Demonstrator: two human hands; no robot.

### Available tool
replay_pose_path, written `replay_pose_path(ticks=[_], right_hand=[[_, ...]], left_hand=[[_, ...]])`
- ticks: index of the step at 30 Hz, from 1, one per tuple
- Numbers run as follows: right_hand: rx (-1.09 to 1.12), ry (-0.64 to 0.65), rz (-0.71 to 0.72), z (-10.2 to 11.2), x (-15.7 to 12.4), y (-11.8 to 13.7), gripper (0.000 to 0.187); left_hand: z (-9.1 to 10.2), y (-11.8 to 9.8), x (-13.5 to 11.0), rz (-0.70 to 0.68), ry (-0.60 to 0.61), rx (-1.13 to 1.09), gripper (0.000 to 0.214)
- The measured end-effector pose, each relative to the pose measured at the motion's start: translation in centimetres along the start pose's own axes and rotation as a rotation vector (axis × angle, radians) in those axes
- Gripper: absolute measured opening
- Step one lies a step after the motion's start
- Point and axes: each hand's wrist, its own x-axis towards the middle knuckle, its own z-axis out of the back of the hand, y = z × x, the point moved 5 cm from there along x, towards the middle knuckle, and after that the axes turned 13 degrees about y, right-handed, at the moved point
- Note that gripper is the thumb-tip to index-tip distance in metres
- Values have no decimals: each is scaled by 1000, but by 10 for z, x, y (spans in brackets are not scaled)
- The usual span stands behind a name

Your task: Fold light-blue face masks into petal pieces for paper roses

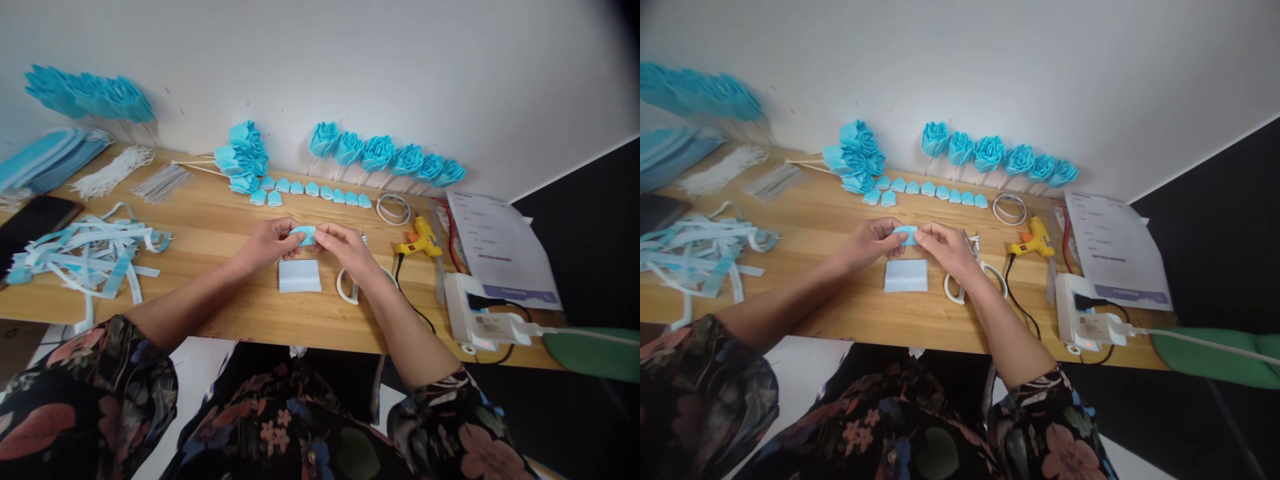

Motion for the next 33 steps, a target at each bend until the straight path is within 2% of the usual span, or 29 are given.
replay_pose_path(ticks=[7,14,16,18,20,22,25,27,30,33], right_hand=[[-34,-52,17,4,2,-2,23],[-127,-9,30,0,2,-5,22],[-180,-10,51,6,2,0,21],[-236,-109,93,24,-2,11,20],[-300,-315,152,50,-13,27,18],[-349,-457,169,74,-26,41,16],[-507,-508,94,96,-42,47,16],[-623,-482,2,101,-49,38,17],[-754,-440,-140,98,-54,14,16],[-820,-368,-220,88,-53,-8,16]], left_hand=[[-3,-4,-1,-8,76,0,29],[-1,-1,-1,44,36,20,23],[0,-2,-2,53,31,48,21],[1,-3,-2,54,20,69,22],[3,-3,-3,45,0,69,23],[3,-4,-3,30,-9,55,24],[3,-4,-3,5,-10,47,27],[3,-4,-2,-1,-10,49,29],[2,-2,-2,5,0,48,28],[2,0,-1,6,3,51,28]])
